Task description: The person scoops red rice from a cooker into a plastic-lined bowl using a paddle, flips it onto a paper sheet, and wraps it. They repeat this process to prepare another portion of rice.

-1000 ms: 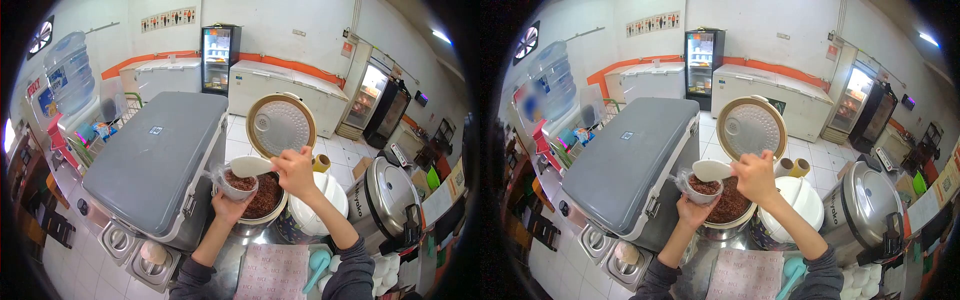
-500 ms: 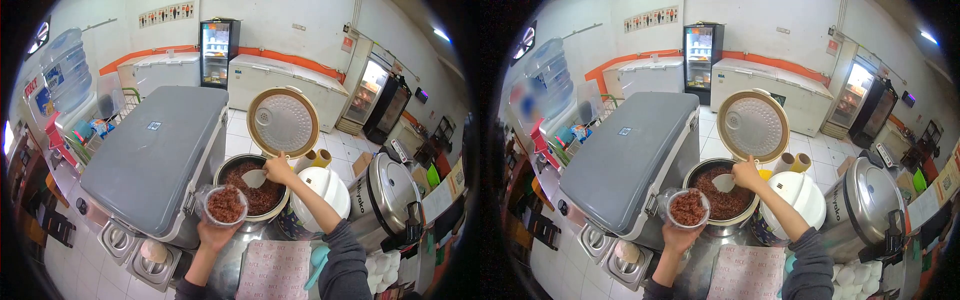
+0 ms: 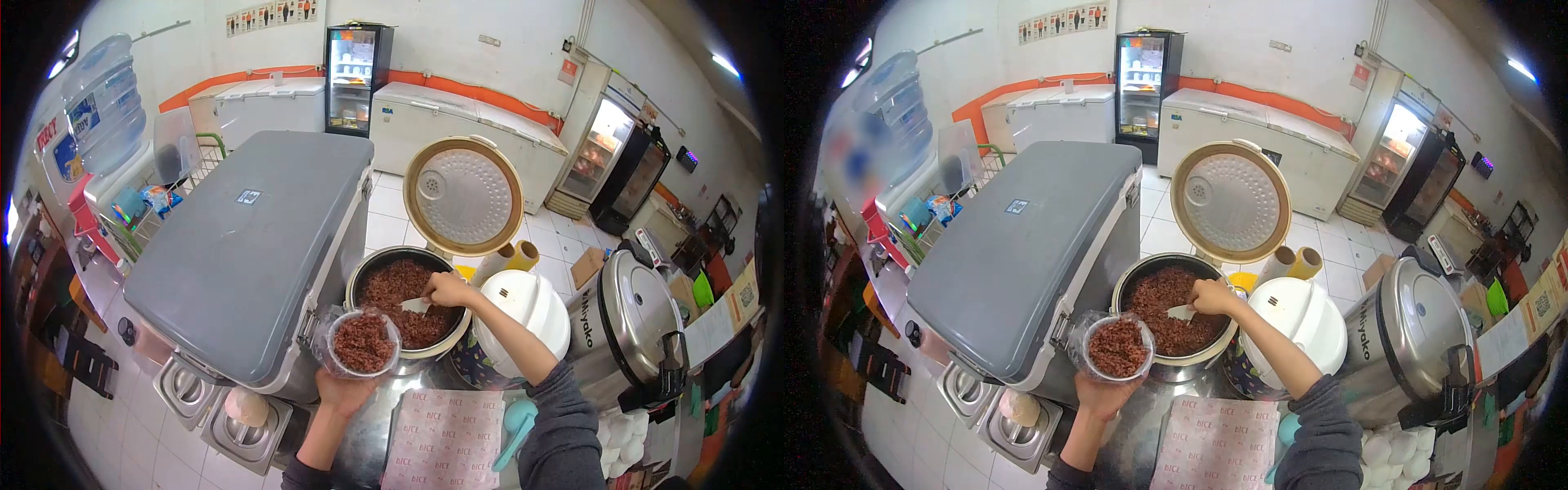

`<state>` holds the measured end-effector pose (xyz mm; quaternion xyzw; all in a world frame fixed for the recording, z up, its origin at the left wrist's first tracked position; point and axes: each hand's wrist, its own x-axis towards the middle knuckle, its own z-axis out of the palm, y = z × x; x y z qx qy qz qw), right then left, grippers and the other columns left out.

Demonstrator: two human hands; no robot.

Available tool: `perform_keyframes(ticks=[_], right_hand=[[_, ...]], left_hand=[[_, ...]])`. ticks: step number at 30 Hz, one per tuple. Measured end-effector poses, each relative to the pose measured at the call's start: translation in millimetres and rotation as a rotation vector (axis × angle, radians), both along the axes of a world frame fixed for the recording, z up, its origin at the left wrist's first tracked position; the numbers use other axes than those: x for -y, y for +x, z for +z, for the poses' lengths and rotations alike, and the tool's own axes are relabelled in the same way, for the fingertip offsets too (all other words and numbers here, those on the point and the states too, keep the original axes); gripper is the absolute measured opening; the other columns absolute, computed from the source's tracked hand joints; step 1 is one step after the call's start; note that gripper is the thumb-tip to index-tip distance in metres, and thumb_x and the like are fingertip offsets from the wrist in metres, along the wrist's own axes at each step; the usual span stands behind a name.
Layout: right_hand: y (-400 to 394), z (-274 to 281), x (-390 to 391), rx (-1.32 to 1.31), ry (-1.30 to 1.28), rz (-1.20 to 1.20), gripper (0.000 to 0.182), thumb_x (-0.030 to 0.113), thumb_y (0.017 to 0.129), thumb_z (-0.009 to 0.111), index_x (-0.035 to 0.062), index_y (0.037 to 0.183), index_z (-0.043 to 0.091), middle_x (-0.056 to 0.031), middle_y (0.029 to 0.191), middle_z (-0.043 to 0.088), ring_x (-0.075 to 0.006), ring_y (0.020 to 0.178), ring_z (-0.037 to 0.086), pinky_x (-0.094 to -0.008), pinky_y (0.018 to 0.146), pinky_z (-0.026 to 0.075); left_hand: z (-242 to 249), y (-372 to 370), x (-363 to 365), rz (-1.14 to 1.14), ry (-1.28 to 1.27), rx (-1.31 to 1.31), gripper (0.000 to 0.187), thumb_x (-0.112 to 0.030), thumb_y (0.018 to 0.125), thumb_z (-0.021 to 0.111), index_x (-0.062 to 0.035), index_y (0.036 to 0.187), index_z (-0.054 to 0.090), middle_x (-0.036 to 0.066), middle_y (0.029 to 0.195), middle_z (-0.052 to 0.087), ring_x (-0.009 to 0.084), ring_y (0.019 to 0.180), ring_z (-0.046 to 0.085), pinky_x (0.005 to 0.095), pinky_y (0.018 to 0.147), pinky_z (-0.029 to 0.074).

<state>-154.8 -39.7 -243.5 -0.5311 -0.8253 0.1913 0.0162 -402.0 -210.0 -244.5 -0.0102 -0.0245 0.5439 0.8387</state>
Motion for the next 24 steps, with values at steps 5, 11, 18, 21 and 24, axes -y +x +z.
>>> perform_keyframes(ticks=[5,11,18,21,24], right_hand=[[19,23,2,-0.085,-0.049,-0.143,0.018,0.019,0.074,0.061,0.0081,0.086,0.07,-0.0064,0.066,0.064,-0.0162,0.065,0.06,-0.0311,0.063,0.045],[26,91,24,-0.135,0.242,-0.29,0.022,0.024,0.071,0.064,0.0094,0.086,0.07,-0.0119,0.074,0.066,-0.0289,0.073,0.064,-0.037,0.069,0.049],[-37,89,105,0.243,0.647,-0.091,0.012,0.01,0.069,0.058,0.0045,0.079,0.061,-0.0096,0.076,0.058,-0.0253,0.069,0.063,-0.0346,0.059,0.05],[-42,66,124,0.254,0.77,0.037,0.012,0.006,0.069,0.056,0.0007,0.08,0.057,-0.0078,0.073,0.056,-0.02,0.066,0.062,-0.0296,0.055,0.049],[-31,58,126,0.247,0.82,0.112,0.021,0.008,0.069,0.055,-0.0011,0.088,0.057,-0.0061,0.075,0.056,-0.0175,0.064,0.059,-0.0276,0.053,0.048]], left_hand=[[3,4,-19,0.012,-0.003,-0.128,0.051,-0.041,0.089,0.036,-0.0146,0.133,0.036,0.014,0.135,0.037,0.0354,0.123,0.037,0.0561,0.093,0.039],[3,22,-46,0.002,0.007,-0.248,0.053,-0.04,0.088,0.035,-0.0127,0.134,0.032,0.014,0.137,0.034,0.0344,0.126,0.032,0.0559,0.099,0.032],[14,61,-85,0.039,-0.108,-0.359,0.053,-0.045,0.091,0.03,-0.0111,0.131,0.034,0.014,0.134,0.037,0.0336,0.125,0.034,0.0544,0.099,0.032],[11,70,-96,0.072,-0.166,-0.399,0.052,-0.045,0.091,0.03,-0.0102,0.129,0.037,0.014,0.131,0.041,0.0328,0.125,0.035,0.0529,0.099,0.033],[11,69,-98,0.013,-0.158,-0.449,0.049,-0.041,0.09,0.029,-0.0095,0.126,0.04,0.014,0.128,0.043,0.033,0.122,0.039,0.0533,0.099,0.033]])
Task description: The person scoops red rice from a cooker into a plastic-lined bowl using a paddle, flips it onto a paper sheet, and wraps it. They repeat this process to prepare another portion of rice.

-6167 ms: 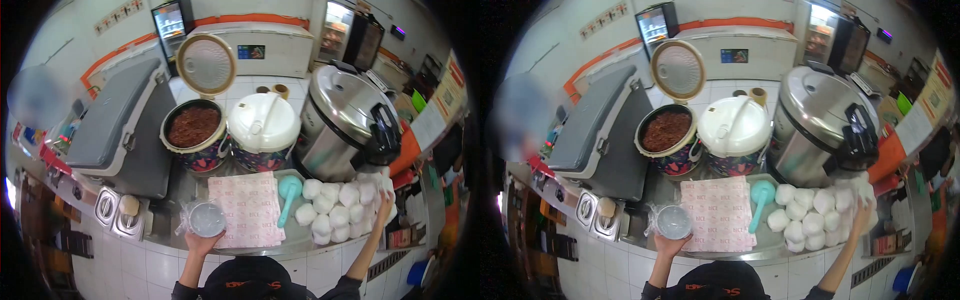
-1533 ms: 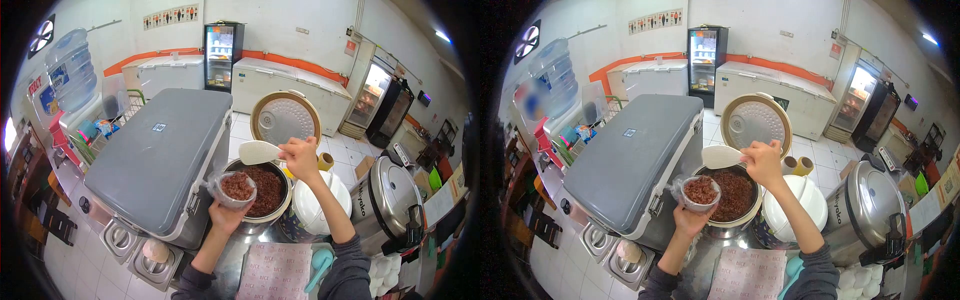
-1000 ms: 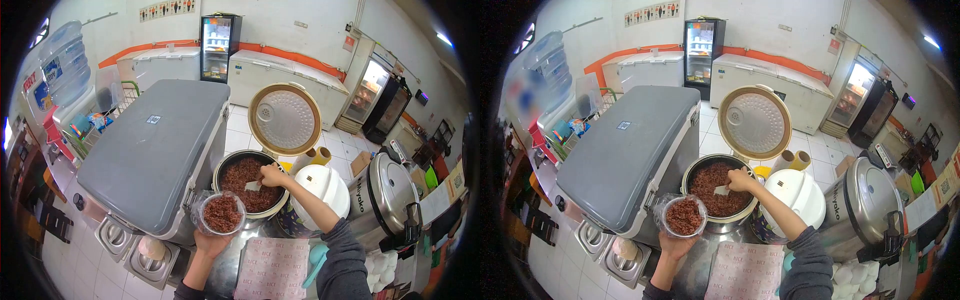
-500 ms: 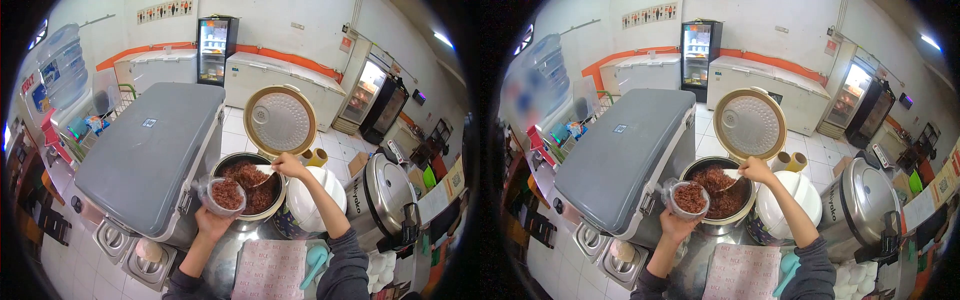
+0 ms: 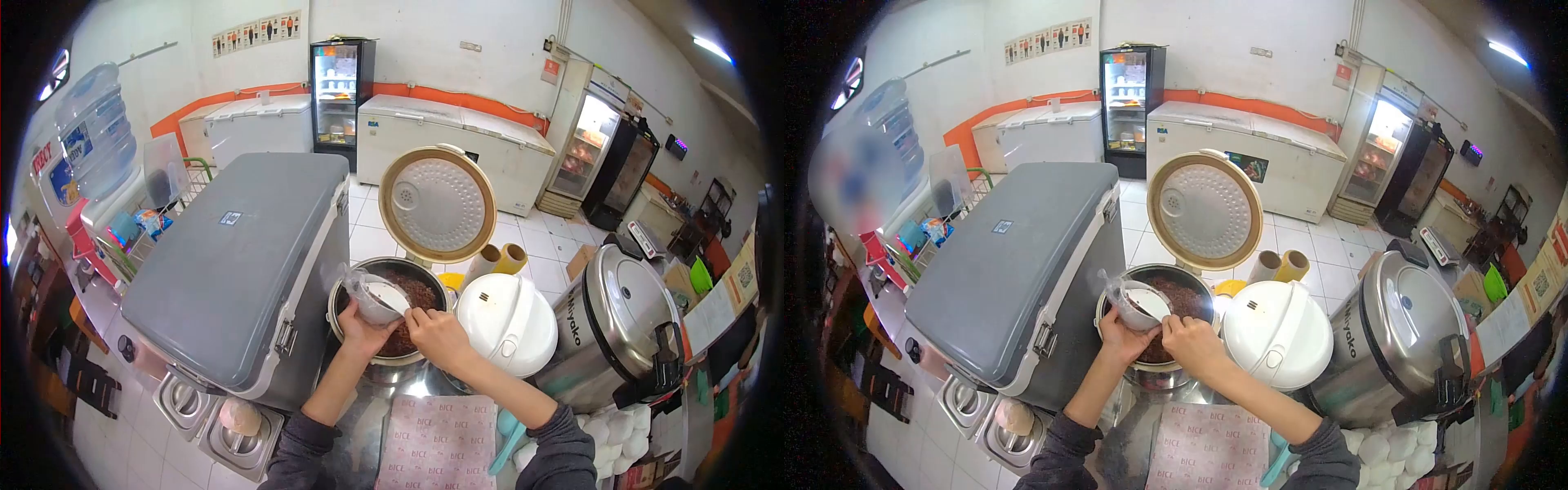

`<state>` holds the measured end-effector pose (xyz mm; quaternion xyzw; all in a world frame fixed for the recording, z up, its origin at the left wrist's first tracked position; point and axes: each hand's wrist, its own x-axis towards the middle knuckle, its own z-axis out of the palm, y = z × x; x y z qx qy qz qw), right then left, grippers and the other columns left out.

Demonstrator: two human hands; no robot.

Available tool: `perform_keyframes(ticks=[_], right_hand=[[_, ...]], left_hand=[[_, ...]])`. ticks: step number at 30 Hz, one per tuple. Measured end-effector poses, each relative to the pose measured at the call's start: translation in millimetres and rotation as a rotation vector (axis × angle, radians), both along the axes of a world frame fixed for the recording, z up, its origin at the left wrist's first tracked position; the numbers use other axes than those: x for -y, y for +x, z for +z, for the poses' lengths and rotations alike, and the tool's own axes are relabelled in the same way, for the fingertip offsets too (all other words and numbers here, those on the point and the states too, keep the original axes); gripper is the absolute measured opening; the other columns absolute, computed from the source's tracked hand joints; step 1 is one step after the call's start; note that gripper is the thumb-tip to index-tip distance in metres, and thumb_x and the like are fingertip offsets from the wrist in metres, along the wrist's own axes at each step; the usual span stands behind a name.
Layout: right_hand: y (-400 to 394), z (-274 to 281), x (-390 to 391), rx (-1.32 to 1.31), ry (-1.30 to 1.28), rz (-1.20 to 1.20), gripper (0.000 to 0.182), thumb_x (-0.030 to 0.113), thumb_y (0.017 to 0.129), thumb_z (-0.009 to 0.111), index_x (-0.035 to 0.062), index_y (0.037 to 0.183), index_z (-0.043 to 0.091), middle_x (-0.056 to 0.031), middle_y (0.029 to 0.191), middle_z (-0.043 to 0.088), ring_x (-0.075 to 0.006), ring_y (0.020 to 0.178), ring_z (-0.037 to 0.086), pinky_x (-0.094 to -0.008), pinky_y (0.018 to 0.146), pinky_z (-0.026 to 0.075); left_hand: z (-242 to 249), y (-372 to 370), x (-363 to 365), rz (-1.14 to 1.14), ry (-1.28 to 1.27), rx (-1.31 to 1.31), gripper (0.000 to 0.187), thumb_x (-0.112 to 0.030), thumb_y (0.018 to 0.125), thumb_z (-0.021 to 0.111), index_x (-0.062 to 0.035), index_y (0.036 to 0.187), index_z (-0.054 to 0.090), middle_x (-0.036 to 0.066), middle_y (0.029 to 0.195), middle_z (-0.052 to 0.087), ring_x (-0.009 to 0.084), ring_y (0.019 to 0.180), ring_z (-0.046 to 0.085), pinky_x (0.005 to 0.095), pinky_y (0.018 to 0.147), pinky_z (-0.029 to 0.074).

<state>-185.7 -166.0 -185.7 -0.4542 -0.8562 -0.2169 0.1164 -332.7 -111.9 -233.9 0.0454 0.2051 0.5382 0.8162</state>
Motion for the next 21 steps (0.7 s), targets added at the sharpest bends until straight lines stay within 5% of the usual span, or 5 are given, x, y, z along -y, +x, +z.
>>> perform_keyframes(ticks=[7,13,16,19,21], right_hand=[[14,-27,-18,-0.089,0.312,-0.082,0.023,0.009,0.069,0.055,0.0008,0.09,0.057,-0.0052,0.081,0.057,-0.0167,0.064,0.056,-0.0263,0.055,0.047],[24,-1,-47,-0.489,-0.043,-0.349,0.023,0.021,0.081,0.051,0.0035,0.093,0.06,-0.0145,0.076,0.06,-0.0303,0.068,0.06,-0.0381,0.058,0.047],[41,24,-57,-0.841,-0.528,-0.399,0.037,0.037,0.088,0.044,0.0041,0.092,0.06,-0.0214,0.077,0.059,-0.0398,0.074,0.059,-0.0472,0.064,0.045],[24,2,-52,-0.809,-0.584,-0.228,0.058,0.046,0.088,0.041,-0.0011,0.058,0.058,-0.0187,0.058,0.058,-0.0351,0.065,0.06,-0.0452,0.059,0.042],[5,-12,-46,-0.676,-0.421,-0.275,0.054,0.037,0.09,0.039,-0.003,0.06,0.059,-0.0241,0.065,0.058,-0.0428,0.066,0.057,-0.049,0.062,0.043]], left_hand=[[4,-10,7,-0.051,0.072,0.151,0.052,-0.038,0.089,0.028,-0.0065,0.13,0.036,0.019,0.13,0.041,0.0362,0.12,0.041,0.0556,0.097,0.037],[1,-27,20,-0.06,0.149,0.167,0.056,-0.043,0.088,0.032,-0.0064,0.13,0.036,0.018,0.132,0.04,0.0359,0.12,0.042,0.0556,0.095,0.038],[0,-36,20,-0.062,0.166,0.153,0.057,-0.043,0.087,0.035,-0.0069,0.13,0.036,0.018,0.132,0.04,0.0356,0.12,0.041,0.0554,0.095,0.039],[2,-39,20,-0.071,0.204,0.136,0.057,-0.042,0.086,0.037,-0.0072,0.131,0.036,0.017,0.132,0.04,0.0355,0.121,0.041,0.0552,0.095,0.039],[-3,-38,20,-0.089,0.274,0.117,0.056,-0.041,0.086,0.037,-0.0073,0.131,0.036,0.017,0.132,0.04,0.0355,0.121,0.041,0.0554,0.095,0.039]])
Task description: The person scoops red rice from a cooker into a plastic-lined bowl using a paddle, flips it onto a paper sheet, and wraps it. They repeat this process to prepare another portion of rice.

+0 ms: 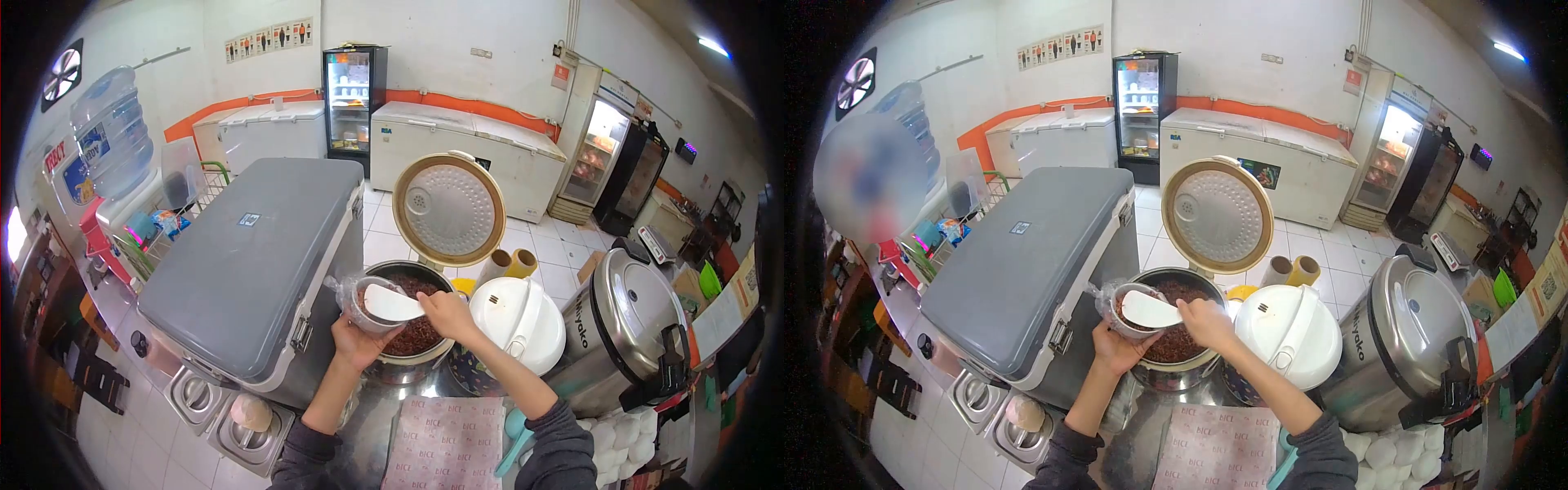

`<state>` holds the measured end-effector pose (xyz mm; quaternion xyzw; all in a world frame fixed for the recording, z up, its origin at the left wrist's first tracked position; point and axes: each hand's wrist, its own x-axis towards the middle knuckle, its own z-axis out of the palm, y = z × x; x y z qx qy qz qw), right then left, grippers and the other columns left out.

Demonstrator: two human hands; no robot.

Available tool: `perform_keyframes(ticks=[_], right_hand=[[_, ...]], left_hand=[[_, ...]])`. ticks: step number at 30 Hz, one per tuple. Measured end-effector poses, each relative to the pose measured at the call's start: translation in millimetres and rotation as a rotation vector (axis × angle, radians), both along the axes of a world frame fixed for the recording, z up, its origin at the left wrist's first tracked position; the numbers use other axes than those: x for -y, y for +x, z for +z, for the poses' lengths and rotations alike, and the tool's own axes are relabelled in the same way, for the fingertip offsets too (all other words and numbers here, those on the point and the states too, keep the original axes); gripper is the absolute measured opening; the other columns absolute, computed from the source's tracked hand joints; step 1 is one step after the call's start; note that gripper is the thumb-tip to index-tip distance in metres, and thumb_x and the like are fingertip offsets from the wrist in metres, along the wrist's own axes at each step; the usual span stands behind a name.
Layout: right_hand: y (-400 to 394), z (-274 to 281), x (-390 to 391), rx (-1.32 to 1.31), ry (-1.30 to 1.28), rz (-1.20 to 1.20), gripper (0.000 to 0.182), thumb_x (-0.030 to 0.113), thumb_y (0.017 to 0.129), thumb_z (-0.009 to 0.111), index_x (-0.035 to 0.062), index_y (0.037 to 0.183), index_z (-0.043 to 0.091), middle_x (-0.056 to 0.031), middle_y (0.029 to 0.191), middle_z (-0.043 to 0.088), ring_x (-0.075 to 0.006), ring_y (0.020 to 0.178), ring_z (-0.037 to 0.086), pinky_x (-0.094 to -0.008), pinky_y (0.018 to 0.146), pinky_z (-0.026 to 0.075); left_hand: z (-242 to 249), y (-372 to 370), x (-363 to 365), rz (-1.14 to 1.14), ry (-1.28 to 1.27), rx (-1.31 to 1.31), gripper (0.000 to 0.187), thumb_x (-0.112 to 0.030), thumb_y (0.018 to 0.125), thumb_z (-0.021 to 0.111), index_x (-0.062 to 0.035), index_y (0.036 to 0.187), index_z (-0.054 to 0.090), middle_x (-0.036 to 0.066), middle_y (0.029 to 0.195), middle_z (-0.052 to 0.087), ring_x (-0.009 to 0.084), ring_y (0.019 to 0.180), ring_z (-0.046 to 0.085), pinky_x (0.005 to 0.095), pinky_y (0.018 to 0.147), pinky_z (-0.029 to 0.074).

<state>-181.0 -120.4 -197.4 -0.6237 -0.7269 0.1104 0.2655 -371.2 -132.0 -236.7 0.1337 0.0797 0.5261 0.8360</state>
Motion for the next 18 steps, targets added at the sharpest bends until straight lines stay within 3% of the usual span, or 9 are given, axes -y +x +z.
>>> perform_keyframes(ticks=[2,9,13,16,18], right_hand=[[-7,-1,5,0.125,0.048,-0.024,0.051,0.032,0.091,0.036,-0.0026,0.06,0.058,-0.0245,0.065,0.058,-0.043,0.066,0.058,-0.05,0.063,0.045],[-17,21,15,0.16,-0.05,0.059,0.05,0.032,0.091,0.036,-0.0022,0.063,0.058,-0.0258,0.067,0.059,-0.0425,0.067,0.058,-0.0508,0.063,0.046],[-12,38,16,0.181,0.022,0.037,0.05,0.033,0.091,0.034,-0.0003,0.066,0.061,-0.0241,0.069,0.06,-0.041,0.068,0.06,-0.0501,0.064,0.047],[-4,50,8,0.153,0.074,-0.014,0.051,0.036,0.092,0.032,0.0016,0.068,0.062,-0.0229,0.069,0.061,-0.041,0.067,0.06,-0.0497,0.064,0.047],[2,61,2,0.176,0.098,-0.129,0.039,0.03,0.087,0.041,0.0046,0.068,0.064,-0.0198,0.069,0.062,-0.0372,0.069,0.062,-0.0487,0.063,0.047]], left_hand=[[1,2,1,-0.019,0.007,0.011,0.055,-0.04,0.086,0.035,-0.0073,0.131,0.036,0.017,0.132,0.04,0.0357,0.12,0.042,0.0554,0.094,0.04],[19,1,6,-0.014,0.104,-0.151,0.054,-0.038,0.086,0.034,-0.005,0.129,0.038,0.017,0.131,0.042,0.0361,0.119,0.043,0.0546,0.09,0.044],[25,3,14,-0.046,0.16,0.093,0.052,-0.035,0.086,0.033,-0.0048,0.128,0.04,0.018,0.129,0.043,0.0364,0.118,0.044,0.0549,0.088,0.045],[12,-5,19,0.029,0.039,0.062,0.051,-0.035,0.086,0.034,-0.0057,0.128,0.04,0.018,0.128,0.044,0.0365,0.117,0.044,0.0554,0.087,0.046],[8,-13,30,0.013,-0.003,0.116,0.05,-0.035,0.087,0.034,-0.0072,0.128,0.04,0.019,0.129,0.043,0.0375,0.117,0.045,0.056,0.086,0.046]])
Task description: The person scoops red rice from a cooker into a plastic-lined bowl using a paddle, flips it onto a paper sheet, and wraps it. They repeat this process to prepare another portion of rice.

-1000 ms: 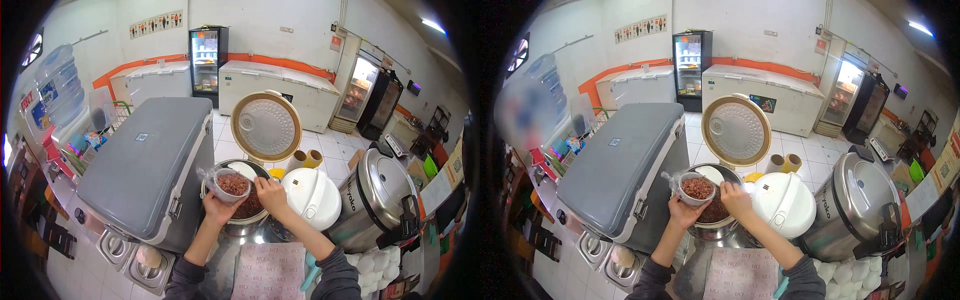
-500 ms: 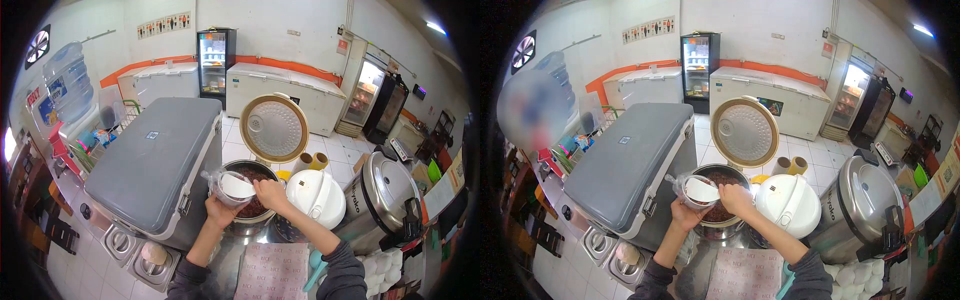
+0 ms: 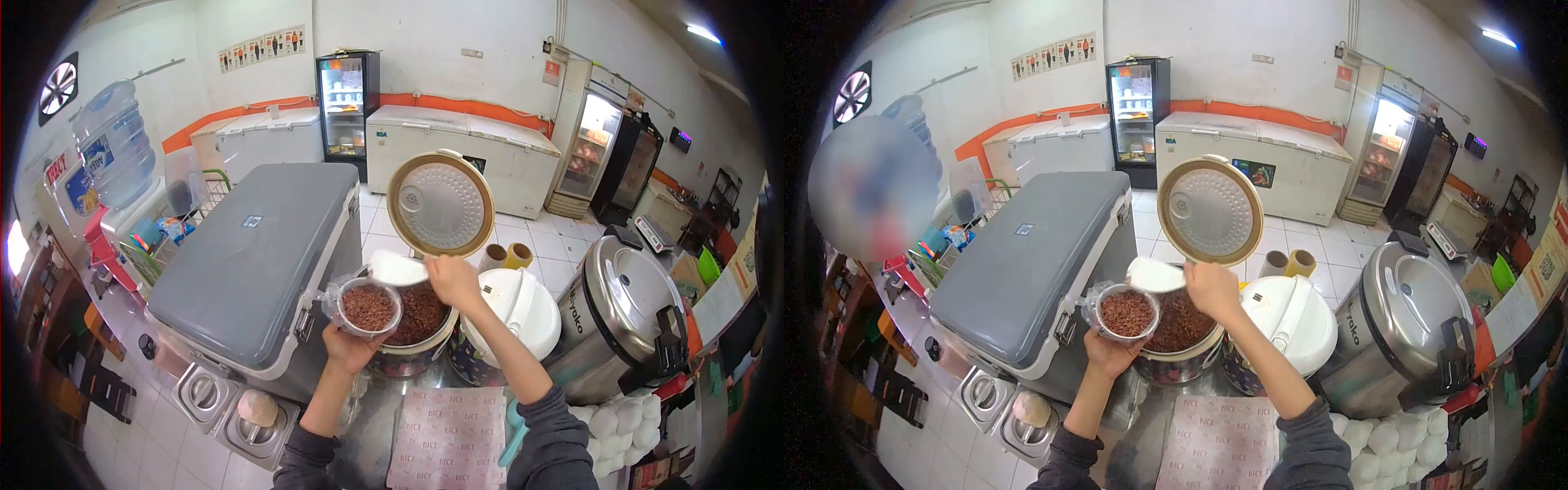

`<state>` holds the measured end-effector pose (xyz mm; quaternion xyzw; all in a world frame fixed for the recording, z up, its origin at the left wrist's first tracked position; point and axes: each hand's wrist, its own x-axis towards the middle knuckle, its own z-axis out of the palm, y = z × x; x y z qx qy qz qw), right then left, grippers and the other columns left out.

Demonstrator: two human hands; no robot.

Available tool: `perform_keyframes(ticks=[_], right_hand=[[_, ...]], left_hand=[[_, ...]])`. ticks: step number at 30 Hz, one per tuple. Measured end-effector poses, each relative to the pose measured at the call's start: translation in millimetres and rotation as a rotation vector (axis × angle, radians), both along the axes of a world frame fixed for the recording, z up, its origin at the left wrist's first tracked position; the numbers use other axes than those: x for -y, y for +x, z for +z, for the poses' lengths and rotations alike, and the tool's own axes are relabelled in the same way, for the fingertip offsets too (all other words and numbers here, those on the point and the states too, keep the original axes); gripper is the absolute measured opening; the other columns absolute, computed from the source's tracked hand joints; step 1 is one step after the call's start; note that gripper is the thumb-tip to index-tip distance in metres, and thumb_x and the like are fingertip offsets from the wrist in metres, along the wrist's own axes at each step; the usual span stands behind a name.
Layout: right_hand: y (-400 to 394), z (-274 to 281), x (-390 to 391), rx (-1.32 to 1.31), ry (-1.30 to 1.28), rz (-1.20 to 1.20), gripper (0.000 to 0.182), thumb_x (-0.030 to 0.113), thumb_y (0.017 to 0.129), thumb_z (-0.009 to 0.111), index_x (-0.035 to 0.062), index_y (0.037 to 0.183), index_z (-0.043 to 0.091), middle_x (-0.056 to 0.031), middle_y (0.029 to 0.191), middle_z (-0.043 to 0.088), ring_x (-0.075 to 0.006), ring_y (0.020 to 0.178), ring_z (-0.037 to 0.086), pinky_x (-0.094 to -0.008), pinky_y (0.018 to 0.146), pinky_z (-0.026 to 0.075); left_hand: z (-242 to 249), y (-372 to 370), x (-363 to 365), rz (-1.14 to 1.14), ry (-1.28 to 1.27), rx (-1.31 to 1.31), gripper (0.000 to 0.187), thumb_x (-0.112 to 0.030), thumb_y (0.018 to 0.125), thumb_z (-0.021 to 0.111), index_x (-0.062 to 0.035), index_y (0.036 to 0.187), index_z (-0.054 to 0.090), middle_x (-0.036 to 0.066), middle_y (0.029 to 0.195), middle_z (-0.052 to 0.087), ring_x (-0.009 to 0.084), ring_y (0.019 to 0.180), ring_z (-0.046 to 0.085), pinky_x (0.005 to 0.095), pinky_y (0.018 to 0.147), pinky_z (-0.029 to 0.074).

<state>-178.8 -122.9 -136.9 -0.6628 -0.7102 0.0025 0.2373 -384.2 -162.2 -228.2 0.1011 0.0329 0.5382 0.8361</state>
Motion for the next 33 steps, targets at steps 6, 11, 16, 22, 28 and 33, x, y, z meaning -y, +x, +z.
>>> perform_keyframes(ticks=[6,11,16,22,28,33], right_hand=[[-7,-74,-25,0.431,0.076,0.174,0.019,0.02,0.077,0.05,0.0069,0.071,0.064,-0.012,0.069,0.063,-0.0282,0.072,0.063,-0.0457,0.071,0.045],[2,-73,48,0.222,0.419,0.162,0.021,0.01,0.072,0.053,0.0011,0.091,0.058,-0.0134,0.099,0.056,-0.0281,0.105,0.048,-0.0445,0.092,0.032],[57,-56,180,-0.204,0.475,0.069,0.019,0.003,0.074,0.054,0.0058,0.092,0.059,-0.0079,0.093,0.056,-0.0275,0.09,0.052,-0.0385,0.08,0.036],[97,-142,313,-0.525,0.119,-0.13,0.011,-0.001,0.072,0.054,0.0022,0.08,0.061,-0.0111,0.083,0.059,-0.0277,0.086,0.055,-0.0362,0.077,0.041],[83,-251,389,-0.287,-0.278,0.228,0.031,0.01,0.068,0.064,0.0117,0.099,0.058,-0.0084,0.107,0.053,-0.0283,0.103,0.049,-0.0386,0.086,0.038],[85,-264,382,-0.237,-0.295,0.208,0.039,0.016,0.065,0.069,0.0174,0.102,0.057,-0.0058,0.106,0.049,-0.0282,0.096,0.048,-0.04,0.08,0.039]], left_hand=[[-16,0,64,-0.042,-0.09,0.01,0.05,-0.035,0.088,0.032,-0.0072,0.129,0.039,0.019,0.128,0.043,0.0388,0.115,0.046,0.0578,0.083,0.047],[-57,27,124,-0.077,-0.017,-0.425,0.054,-0.029,0.082,0.034,-0.0047,0.129,0.04,0.017,0.13,0.044,0.0333,0.118,0.045,0.0467,0.1,0.036],[-92,83,172,-0.073,0.801,-1.621,0.057,-0.025,0.073,0.062,-0.0155,0.126,0.046,0.024,0.129,0.039,0.0381,0.12,0.038,0.0465,0.092,0.04],[-160,134,223,-0.091,1.319,-2.251,0.055,-0.03,0.07,0.066,-0.0271,0.122,0.048,0.024,0.132,0.031,0.0462,0.116,0.035,0.0496,0.084,0.045],[-129,120,212,0.042,0.962,-1.965,0.059,-0.025,0.068,0.068,-0.0177,0.123,0.047,0.019,0.126,0.04,0.036,0.114,0.042,0.0437,0.089,0.042],[-144,49,160,0.325,0.477,-1.597,0.058,-0.019,0.072,0.067,-0.0055,0.123,0.044,0.016,0.122,0.047,0.0326,0.111,0.047,0.0376,0.095,0.037]])
